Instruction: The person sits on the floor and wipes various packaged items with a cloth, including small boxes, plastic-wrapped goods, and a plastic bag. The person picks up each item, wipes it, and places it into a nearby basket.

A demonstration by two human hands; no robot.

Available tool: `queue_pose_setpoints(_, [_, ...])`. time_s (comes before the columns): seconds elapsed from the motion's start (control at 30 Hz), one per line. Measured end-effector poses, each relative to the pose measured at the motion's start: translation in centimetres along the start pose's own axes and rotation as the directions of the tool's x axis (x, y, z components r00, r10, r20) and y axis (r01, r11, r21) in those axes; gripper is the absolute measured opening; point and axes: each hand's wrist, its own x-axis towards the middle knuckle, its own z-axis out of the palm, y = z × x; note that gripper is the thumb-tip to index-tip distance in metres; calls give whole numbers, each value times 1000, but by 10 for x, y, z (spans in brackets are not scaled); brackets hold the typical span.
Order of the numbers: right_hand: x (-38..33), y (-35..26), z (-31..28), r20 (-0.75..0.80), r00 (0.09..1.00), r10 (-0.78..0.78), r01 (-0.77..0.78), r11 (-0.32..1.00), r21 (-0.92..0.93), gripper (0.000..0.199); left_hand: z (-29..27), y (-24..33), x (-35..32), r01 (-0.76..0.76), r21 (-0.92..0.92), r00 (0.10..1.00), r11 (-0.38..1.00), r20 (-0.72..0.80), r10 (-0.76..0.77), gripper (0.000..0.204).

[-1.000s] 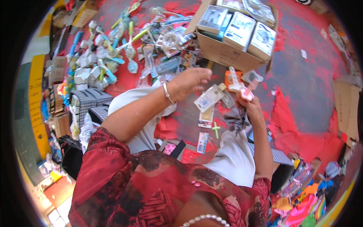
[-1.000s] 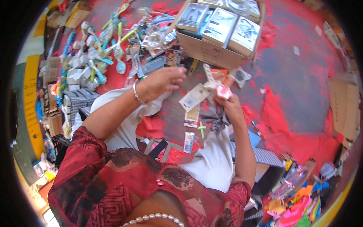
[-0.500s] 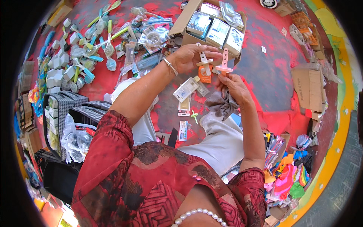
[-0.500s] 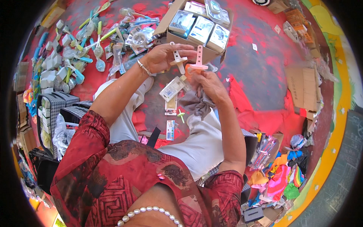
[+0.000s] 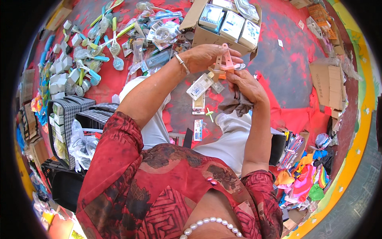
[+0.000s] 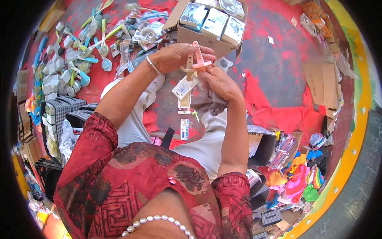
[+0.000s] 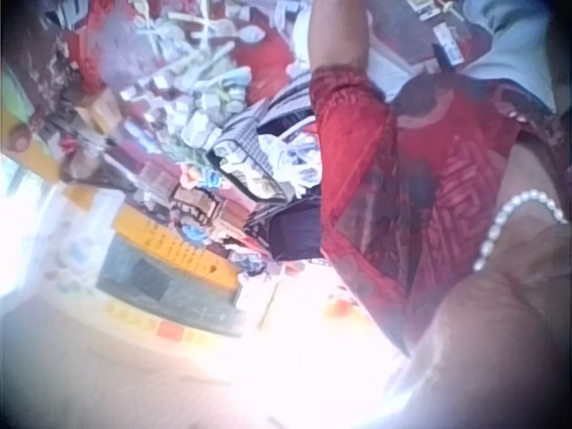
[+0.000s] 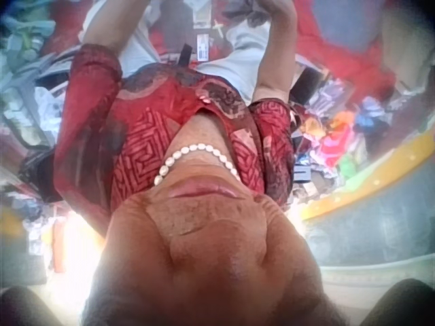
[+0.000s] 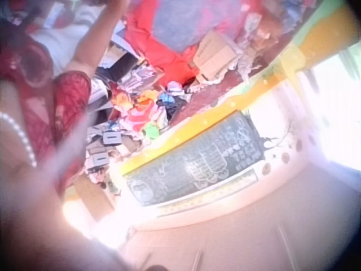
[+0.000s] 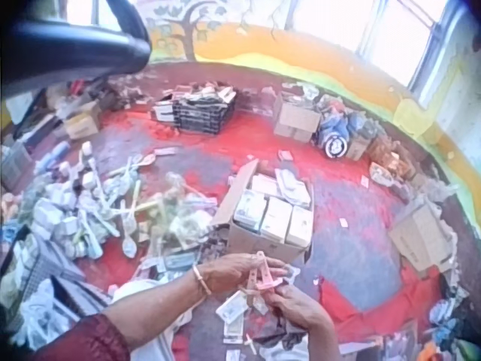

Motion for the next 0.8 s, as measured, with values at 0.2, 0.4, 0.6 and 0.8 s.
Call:
queue_pose_setpoints(0.2, [1, 0, -6, 60, 998, -22, 9, 976, 217, 37, -9, -1, 6, 37, -176, 967, 984, -240, -79, 45])
queue_pose_setpoints(0.4, [-13, 13, -48, -688, 711, 145, 321, 803, 502, 38, -18, 0, 8, -46, -376, 880, 925, -454, -141, 34])
queue_pose_setpoints(0.6, [8, -10, -8, -891, 439, -110, 734, 617, 285, 24, 2, -14, 18, -120, -308, 872, 944, -488, -48, 32])
queue_pose_setpoints(0.8, [29, -16, 33, -460, 336, -822, 309, 558, -771, 17, 1, -11, 15, -147, -371, 949, 917, -316, 24, 28])
